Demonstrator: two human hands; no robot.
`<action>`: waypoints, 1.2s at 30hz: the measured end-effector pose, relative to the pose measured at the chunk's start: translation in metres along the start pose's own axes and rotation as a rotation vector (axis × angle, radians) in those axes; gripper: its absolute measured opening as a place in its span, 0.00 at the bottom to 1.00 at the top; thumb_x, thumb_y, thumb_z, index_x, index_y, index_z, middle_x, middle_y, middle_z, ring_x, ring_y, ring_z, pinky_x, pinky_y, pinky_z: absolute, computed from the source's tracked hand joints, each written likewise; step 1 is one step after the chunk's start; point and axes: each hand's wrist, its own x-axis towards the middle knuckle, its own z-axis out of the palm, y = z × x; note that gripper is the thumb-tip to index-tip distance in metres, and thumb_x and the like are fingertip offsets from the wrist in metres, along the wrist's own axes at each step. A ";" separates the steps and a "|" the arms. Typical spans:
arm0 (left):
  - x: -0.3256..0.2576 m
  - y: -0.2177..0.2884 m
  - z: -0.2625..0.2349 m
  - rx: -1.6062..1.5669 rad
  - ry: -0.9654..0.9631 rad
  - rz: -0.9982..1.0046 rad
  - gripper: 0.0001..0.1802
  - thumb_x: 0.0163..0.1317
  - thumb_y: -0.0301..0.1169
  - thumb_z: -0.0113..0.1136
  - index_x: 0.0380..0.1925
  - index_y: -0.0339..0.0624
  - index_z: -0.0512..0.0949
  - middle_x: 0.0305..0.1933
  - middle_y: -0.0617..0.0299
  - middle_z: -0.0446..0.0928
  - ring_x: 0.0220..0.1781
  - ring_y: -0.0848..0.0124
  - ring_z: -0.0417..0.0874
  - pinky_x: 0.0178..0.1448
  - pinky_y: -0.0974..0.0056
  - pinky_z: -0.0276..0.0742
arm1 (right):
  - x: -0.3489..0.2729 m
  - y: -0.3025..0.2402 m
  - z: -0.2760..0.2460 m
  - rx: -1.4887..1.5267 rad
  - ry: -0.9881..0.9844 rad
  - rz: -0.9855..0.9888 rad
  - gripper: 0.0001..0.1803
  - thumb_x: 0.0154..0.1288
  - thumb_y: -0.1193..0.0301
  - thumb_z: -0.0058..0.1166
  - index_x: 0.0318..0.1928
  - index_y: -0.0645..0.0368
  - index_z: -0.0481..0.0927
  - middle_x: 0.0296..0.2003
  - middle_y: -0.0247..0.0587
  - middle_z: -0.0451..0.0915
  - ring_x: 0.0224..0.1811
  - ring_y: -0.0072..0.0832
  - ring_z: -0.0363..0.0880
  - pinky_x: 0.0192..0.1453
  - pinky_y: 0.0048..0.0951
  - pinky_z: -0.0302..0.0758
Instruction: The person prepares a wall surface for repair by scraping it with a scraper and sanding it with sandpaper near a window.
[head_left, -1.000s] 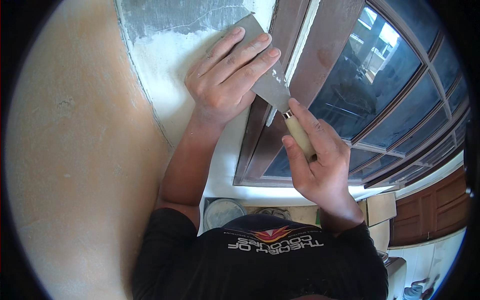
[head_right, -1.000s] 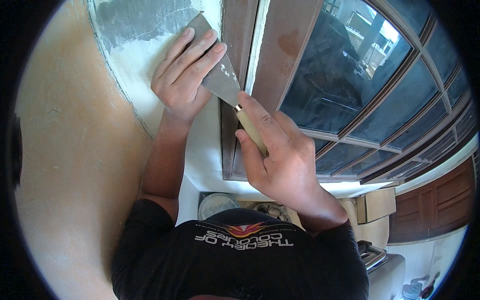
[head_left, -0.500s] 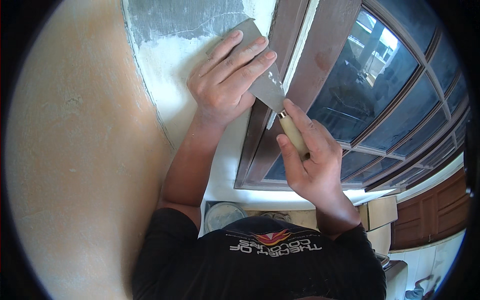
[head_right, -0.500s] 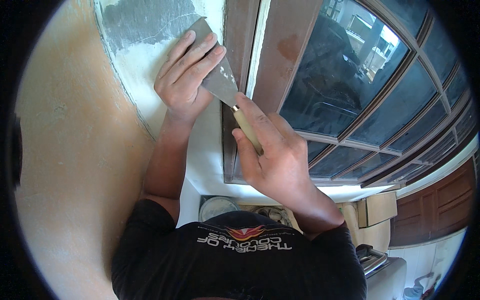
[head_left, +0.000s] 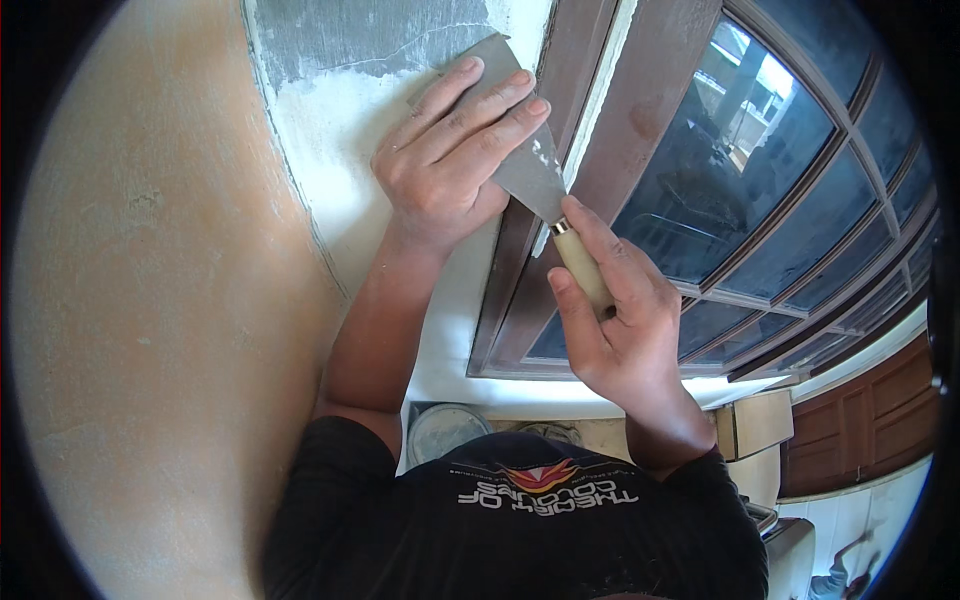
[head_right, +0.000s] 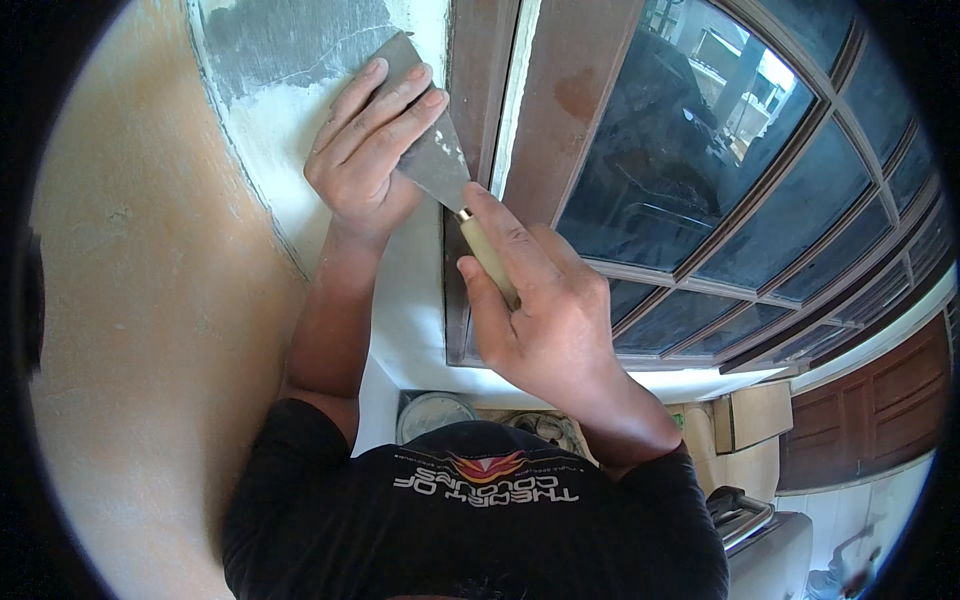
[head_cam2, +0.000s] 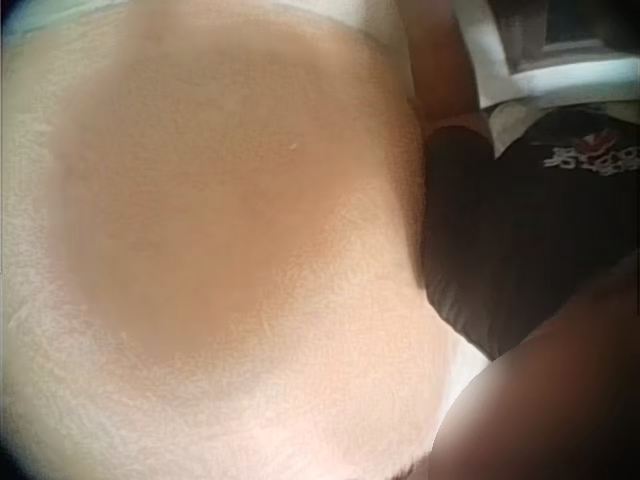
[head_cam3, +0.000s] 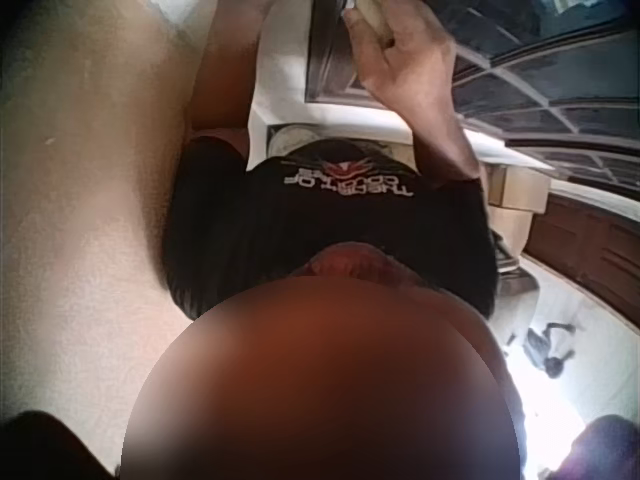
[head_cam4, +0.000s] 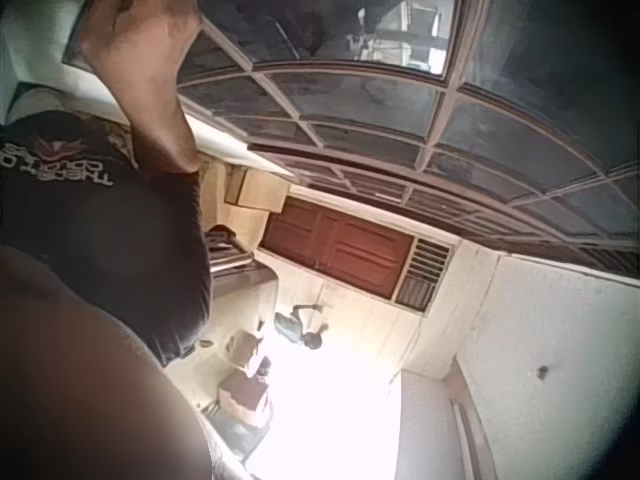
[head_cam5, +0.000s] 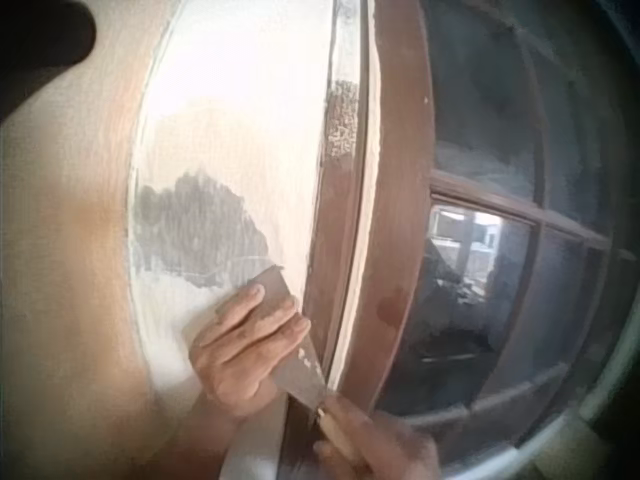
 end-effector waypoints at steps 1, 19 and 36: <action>0.000 0.001 -0.001 0.001 -0.001 0.000 0.17 0.47 0.22 0.65 0.37 0.52 0.91 0.44 0.67 0.89 0.53 0.59 0.87 0.54 0.61 0.85 | -0.001 0.000 -0.001 0.000 -0.001 0.000 0.27 0.65 0.78 0.61 0.65 0.65 0.76 0.45 0.56 0.84 0.43 0.39 0.86 0.51 0.32 0.79; -0.003 -0.001 -0.001 -0.002 -0.031 0.038 0.17 0.48 0.21 0.64 0.38 0.52 0.90 0.45 0.68 0.89 0.53 0.59 0.88 0.53 0.62 0.85 | -0.003 0.014 0.010 0.023 0.113 -0.120 0.30 0.61 0.79 0.64 0.66 0.61 0.76 0.31 0.51 0.80 0.27 0.41 0.82 0.33 0.36 0.79; -0.002 0.001 -0.003 0.035 -0.028 0.027 0.16 0.47 0.24 0.66 0.36 0.53 0.91 0.44 0.70 0.89 0.53 0.62 0.88 0.50 0.65 0.85 | -0.003 0.014 0.011 0.034 0.116 -0.135 0.30 0.62 0.78 0.64 0.66 0.60 0.76 0.31 0.51 0.80 0.28 0.40 0.82 0.34 0.36 0.79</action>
